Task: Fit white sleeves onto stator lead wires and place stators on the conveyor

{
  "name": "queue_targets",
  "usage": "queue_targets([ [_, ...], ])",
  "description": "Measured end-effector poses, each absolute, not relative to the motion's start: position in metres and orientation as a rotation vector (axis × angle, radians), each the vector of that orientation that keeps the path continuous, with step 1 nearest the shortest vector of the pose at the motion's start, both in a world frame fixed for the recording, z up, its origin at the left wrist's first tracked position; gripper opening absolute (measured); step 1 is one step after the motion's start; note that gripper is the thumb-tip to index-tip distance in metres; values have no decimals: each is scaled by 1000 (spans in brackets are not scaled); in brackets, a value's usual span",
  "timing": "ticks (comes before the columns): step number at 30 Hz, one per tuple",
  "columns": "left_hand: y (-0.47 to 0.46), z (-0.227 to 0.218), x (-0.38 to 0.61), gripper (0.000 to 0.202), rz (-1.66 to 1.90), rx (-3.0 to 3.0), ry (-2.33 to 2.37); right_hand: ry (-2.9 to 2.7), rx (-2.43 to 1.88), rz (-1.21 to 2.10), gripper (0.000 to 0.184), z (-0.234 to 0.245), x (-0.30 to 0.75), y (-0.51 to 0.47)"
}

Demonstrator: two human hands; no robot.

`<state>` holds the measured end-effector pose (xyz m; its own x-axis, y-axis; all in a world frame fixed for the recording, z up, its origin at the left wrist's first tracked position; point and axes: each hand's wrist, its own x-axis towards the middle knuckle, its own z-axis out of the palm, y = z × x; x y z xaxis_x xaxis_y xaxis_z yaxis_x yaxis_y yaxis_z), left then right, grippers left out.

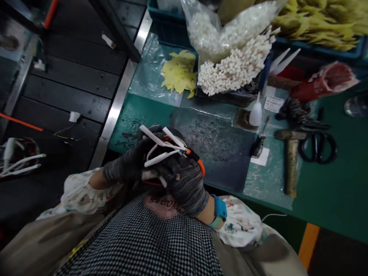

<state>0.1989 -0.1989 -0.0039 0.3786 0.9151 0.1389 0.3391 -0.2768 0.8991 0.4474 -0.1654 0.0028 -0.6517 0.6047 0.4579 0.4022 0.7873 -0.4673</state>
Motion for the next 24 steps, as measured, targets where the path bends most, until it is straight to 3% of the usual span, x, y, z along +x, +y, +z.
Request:
queue_targets([
  [6,-206,-20,203,98,981,1654,1091,-2363,-705,343,23,4,449,-164],
  [10,-206,-19,207,98,1007,1745,1148,-2336,-642,321,29,8,475,-164],
  [12,-203,-12,213,95,1001,1877,1159,-2330,-741,302,43,9,485,-162],
  [16,-195,9,228,95,899,2134,1220,-2267,-968,615,68,3,491,-147],
  [24,-190,19,232,92,867,2236,1206,-2090,-916,1130,83,-11,496,-124],
])
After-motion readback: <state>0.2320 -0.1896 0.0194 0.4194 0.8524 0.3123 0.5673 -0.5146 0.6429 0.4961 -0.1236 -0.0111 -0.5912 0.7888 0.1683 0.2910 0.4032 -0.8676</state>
